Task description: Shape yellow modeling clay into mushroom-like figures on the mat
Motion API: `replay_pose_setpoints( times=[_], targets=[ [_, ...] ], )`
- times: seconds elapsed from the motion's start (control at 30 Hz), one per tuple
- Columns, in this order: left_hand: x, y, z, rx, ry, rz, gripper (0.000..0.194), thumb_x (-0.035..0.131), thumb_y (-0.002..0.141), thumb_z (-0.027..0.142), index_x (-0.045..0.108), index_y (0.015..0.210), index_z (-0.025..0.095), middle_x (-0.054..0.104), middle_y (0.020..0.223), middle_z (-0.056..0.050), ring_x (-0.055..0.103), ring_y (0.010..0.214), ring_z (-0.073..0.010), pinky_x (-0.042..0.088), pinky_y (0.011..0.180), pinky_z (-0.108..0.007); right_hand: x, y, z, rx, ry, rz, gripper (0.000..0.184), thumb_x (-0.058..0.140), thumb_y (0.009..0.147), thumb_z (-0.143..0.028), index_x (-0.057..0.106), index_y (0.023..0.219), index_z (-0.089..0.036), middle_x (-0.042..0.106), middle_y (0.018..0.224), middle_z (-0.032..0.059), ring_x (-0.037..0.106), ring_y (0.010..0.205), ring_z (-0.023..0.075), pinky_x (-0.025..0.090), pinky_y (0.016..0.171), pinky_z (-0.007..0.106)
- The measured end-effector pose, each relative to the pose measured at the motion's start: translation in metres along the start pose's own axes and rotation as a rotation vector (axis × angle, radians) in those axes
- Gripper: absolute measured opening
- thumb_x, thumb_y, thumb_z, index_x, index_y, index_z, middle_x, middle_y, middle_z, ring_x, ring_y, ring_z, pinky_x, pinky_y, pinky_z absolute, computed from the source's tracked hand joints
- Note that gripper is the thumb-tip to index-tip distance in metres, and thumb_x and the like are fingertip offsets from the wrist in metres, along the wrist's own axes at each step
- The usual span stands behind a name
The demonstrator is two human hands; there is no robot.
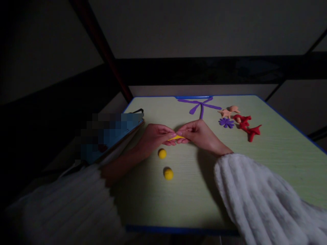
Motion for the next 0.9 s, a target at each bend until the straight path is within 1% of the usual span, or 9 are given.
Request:
replay_pose_setpoints(
  times=[0.13, 0.23, 0.4, 0.5, 0.6, 0.67, 0.77, 0.83, 0.9],
  targets=[
    [0.002, -0.001, 0.002, -0.020, 0.024, -0.026, 0.015, 0.060, 0.078, 0.021, 0.067, 0.074, 0.009, 0.067, 0.059, -0.003, 0.063, 0.053, -0.0087, 0.051, 0.053, -0.017, 0.000, 0.001, 0.003, 0.011, 0.060, 0.006, 0.034, 0.072, 0.064, -0.047, 0.065, 0.069, -0.014, 0.067, 0.059, 0.0012, 0.063, 0.055, 0.0118, 0.051, 0.053, 0.023],
    [0.006, -0.003, 0.001, -0.046, 0.079, -0.073, 0.027, 0.050, 0.084, 0.025, 0.063, 0.068, 0.008, 0.062, 0.053, -0.002, 0.058, 0.046, -0.0068, 0.047, 0.045, -0.015, 0.002, 0.001, 0.001, -0.010, 0.060, -0.015, 0.037, 0.071, 0.065, -0.050, 0.060, 0.068, -0.015, 0.064, 0.058, 0.0000, 0.061, 0.053, 0.0109, 0.049, 0.051, 0.023],
    [0.009, -0.003, 0.001, 0.030, 0.172, -0.116, 0.035, 0.050, 0.085, 0.028, 0.055, 0.055, 0.012, 0.052, 0.042, 0.003, 0.049, 0.034, -0.0046, 0.038, 0.036, -0.014, 0.007, 0.000, -0.003, -0.050, 0.010, -0.047, 0.038, 0.067, 0.070, -0.051, 0.057, 0.066, -0.015, 0.060, 0.054, -0.0017, 0.055, 0.047, 0.0082, 0.045, 0.046, 0.021],
    [0.008, -0.001, 0.001, 0.060, 0.181, -0.118, 0.032, 0.053, 0.082, 0.029, 0.057, 0.055, 0.013, 0.054, 0.041, 0.002, 0.049, 0.034, -0.0053, 0.038, 0.036, -0.014, 0.008, 0.001, -0.002, -0.044, -0.011, -0.059, 0.036, 0.066, 0.072, -0.049, 0.056, 0.065, -0.015, 0.059, 0.053, -0.0020, 0.052, 0.045, 0.0075, 0.043, 0.044, 0.021],
    [0.005, 0.001, 0.000, 0.075, 0.151, -0.103, 0.023, 0.057, 0.078, 0.026, 0.063, 0.062, 0.012, 0.061, 0.049, 0.000, 0.058, 0.043, -0.0085, 0.047, 0.044, -0.018, 0.007, 0.002, 0.000, -0.049, 0.033, -0.055, 0.035, 0.070, 0.068, -0.047, 0.057, 0.066, -0.015, 0.059, 0.053, -0.0022, 0.054, 0.046, 0.0080, 0.044, 0.046, 0.021],
    [0.003, 0.003, 0.001, 0.104, 0.143, -0.079, 0.016, 0.059, 0.076, 0.025, 0.067, 0.068, 0.013, 0.063, 0.053, 0.000, 0.061, 0.048, -0.0093, 0.050, 0.049, -0.020, 0.006, 0.003, 0.001, -0.057, 0.071, -0.041, 0.034, 0.072, 0.065, -0.046, 0.058, 0.066, -0.015, 0.061, 0.055, -0.0016, 0.057, 0.049, 0.0088, 0.046, 0.048, 0.022],
    [0.000, 0.004, 0.002, 0.155, 0.153, -0.046, 0.012, 0.062, 0.072, 0.023, 0.069, 0.071, 0.013, 0.064, 0.056, 0.000, 0.061, 0.051, -0.0091, 0.050, 0.051, -0.019, 0.003, 0.003, 0.001, -0.057, 0.069, -0.023, 0.031, 0.075, 0.063, -0.043, 0.062, 0.067, -0.014, 0.064, 0.059, 0.0005, 0.060, 0.054, 0.0107, 0.049, 0.054, 0.024],
    [-0.002, 0.005, 0.003, 0.192, 0.175, -0.030, 0.011, 0.065, 0.068, 0.021, 0.070, 0.074, 0.013, 0.065, 0.059, -0.001, 0.062, 0.055, -0.0101, 0.050, 0.053, -0.019, 0.001, 0.003, 0.001, -0.055, 0.029, 0.001, 0.029, 0.079, 0.058, -0.038, 0.064, 0.066, -0.014, 0.066, 0.060, 0.0014, 0.061, 0.055, 0.0117, 0.050, 0.055, 0.025],
    [-0.005, 0.005, 0.005, 0.235, 0.212, -0.008, 0.016, 0.068, 0.064, 0.019, 0.070, 0.078, 0.013, 0.066, 0.064, -0.001, 0.062, 0.059, -0.0111, 0.049, 0.054, -0.019, -0.002, 0.002, 0.001, -0.047, -0.006, 0.039, 0.029, 0.082, 0.052, -0.034, 0.066, 0.065, -0.014, 0.067, 0.060, 0.0015, 0.060, 0.055, 0.0121, 0.050, 0.056, 0.026]
  ],
)
Point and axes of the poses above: each hand's wrist, its own y-axis towards the middle knuckle, its own x-axis out of the palm, z = x × y, the point moved 6 cm from there along y, towards the middle knuckle
